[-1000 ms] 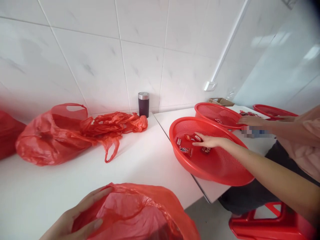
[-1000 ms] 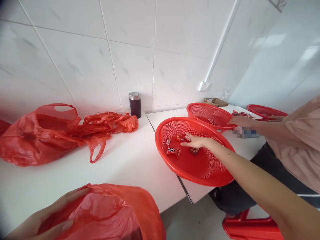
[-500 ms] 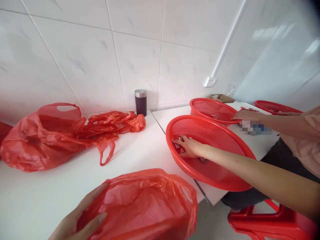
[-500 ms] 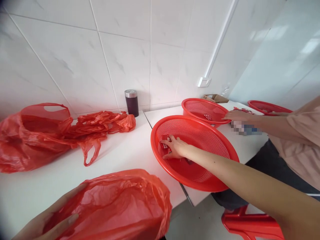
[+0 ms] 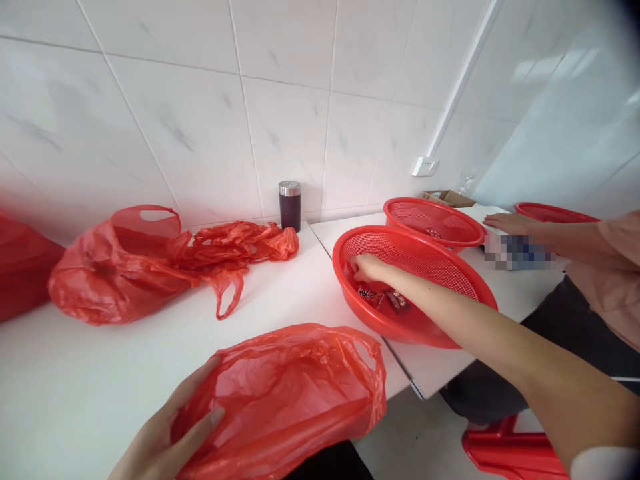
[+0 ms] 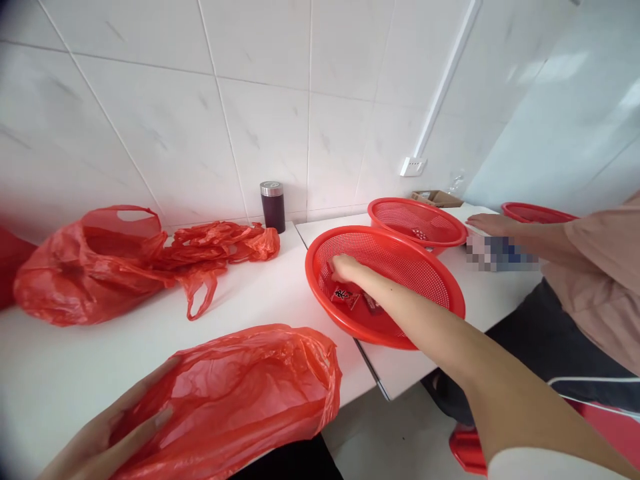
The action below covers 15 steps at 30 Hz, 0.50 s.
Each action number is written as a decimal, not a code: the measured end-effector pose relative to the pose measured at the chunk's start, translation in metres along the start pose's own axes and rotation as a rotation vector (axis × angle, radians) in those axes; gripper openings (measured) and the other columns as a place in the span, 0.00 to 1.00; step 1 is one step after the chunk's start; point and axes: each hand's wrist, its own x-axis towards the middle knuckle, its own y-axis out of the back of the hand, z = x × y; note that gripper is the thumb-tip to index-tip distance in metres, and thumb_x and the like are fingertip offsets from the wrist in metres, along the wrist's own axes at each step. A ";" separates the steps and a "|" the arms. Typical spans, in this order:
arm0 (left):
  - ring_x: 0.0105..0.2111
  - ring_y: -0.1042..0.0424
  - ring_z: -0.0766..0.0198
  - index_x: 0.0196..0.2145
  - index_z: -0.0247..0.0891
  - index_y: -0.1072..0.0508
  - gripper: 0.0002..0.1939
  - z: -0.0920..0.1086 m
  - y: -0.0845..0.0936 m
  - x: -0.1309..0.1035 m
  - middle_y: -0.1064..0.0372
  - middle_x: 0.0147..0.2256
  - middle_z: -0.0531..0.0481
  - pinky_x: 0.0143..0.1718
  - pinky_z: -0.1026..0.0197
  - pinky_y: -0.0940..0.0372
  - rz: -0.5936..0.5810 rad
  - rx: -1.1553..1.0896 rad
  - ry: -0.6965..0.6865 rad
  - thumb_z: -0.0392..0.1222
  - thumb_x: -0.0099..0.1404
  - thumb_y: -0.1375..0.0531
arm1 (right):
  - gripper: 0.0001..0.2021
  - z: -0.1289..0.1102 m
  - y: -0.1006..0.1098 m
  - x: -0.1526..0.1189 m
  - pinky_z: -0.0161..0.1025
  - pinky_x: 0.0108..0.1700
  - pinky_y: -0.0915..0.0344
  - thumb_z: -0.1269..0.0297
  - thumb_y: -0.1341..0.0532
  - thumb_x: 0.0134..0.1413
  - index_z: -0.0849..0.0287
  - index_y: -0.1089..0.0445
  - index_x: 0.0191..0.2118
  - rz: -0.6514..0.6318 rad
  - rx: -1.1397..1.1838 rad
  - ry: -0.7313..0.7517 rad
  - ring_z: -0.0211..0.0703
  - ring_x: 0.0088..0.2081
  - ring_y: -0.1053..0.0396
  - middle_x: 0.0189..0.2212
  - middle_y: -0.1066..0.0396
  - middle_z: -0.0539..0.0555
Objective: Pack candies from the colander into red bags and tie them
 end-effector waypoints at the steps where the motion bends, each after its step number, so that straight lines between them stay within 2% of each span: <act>1: 0.59 0.37 0.46 0.62 0.53 0.39 0.35 -0.002 0.002 -0.002 0.37 0.60 0.51 0.54 0.47 0.35 -0.036 -0.026 0.027 0.56 0.57 0.37 | 0.06 0.001 0.008 -0.001 0.34 0.30 0.39 0.73 0.38 0.49 0.61 0.32 0.35 -0.007 0.031 -0.006 0.42 0.31 0.31 0.34 0.29 0.57; 3: 0.60 0.39 0.48 0.63 0.53 0.41 0.36 -0.004 0.004 -0.004 0.40 0.62 0.52 0.56 0.48 0.37 -0.061 -0.052 0.056 0.55 0.59 0.38 | 0.05 0.001 0.028 -0.008 0.32 0.28 0.38 0.73 0.39 0.50 0.60 0.33 0.35 -0.003 0.097 -0.006 0.39 0.29 0.31 0.32 0.29 0.54; 5: 0.61 0.40 0.49 0.63 0.52 0.42 0.36 0.000 0.004 -0.006 0.41 0.63 0.52 0.57 0.48 0.38 -0.051 -0.053 0.057 0.56 0.60 0.39 | 0.05 -0.004 0.050 -0.027 0.31 0.28 0.36 0.71 0.41 0.53 0.58 0.35 0.37 0.027 0.157 0.009 0.37 0.29 0.31 0.35 0.29 0.53; 7: 0.61 0.41 0.49 0.63 0.51 0.42 0.35 0.008 0.000 -0.006 0.42 0.63 0.51 0.58 0.48 0.38 -0.032 -0.040 0.051 0.56 0.60 0.39 | 0.04 -0.020 0.068 -0.055 0.31 0.30 0.34 0.69 0.43 0.55 0.57 0.36 0.38 0.057 0.255 0.077 0.36 0.31 0.30 0.38 0.30 0.52; 9: 0.61 0.41 0.48 0.63 0.50 0.41 0.35 0.019 -0.007 -0.004 0.42 0.63 0.50 0.57 0.48 0.37 -0.008 -0.029 0.042 0.56 0.60 0.40 | 0.04 -0.047 0.077 -0.089 0.33 0.31 0.32 0.67 0.42 0.55 0.56 0.36 0.37 0.035 0.488 0.251 0.38 0.32 0.29 0.37 0.30 0.52; 11: 0.60 0.39 0.48 0.64 0.49 0.42 0.36 0.027 -0.014 0.000 0.42 0.63 0.48 0.57 0.48 0.37 -0.001 -0.038 0.032 0.56 0.60 0.40 | 0.03 -0.081 0.071 -0.120 0.34 0.31 0.31 0.67 0.41 0.53 0.56 0.34 0.36 -0.091 0.555 0.409 0.38 0.31 0.30 0.34 0.30 0.50; 13: 0.59 0.37 0.47 0.65 0.47 0.44 0.37 0.031 -0.019 0.004 0.41 0.63 0.46 0.57 0.48 0.37 -0.013 -0.071 0.033 0.56 0.60 0.40 | 0.05 -0.112 0.054 -0.142 0.34 0.32 0.32 0.66 0.41 0.53 0.54 0.32 0.37 -0.223 0.502 0.559 0.38 0.31 0.31 0.34 0.29 0.49; 15: 0.59 0.37 0.47 0.65 0.46 0.45 0.39 0.033 -0.023 0.006 0.41 0.62 0.44 0.56 0.48 0.37 -0.026 -0.093 0.040 0.56 0.60 0.39 | 0.07 -0.136 0.034 -0.152 0.38 0.36 0.32 0.64 0.40 0.54 0.50 0.29 0.40 -0.238 0.363 0.625 0.41 0.34 0.30 0.41 0.29 0.50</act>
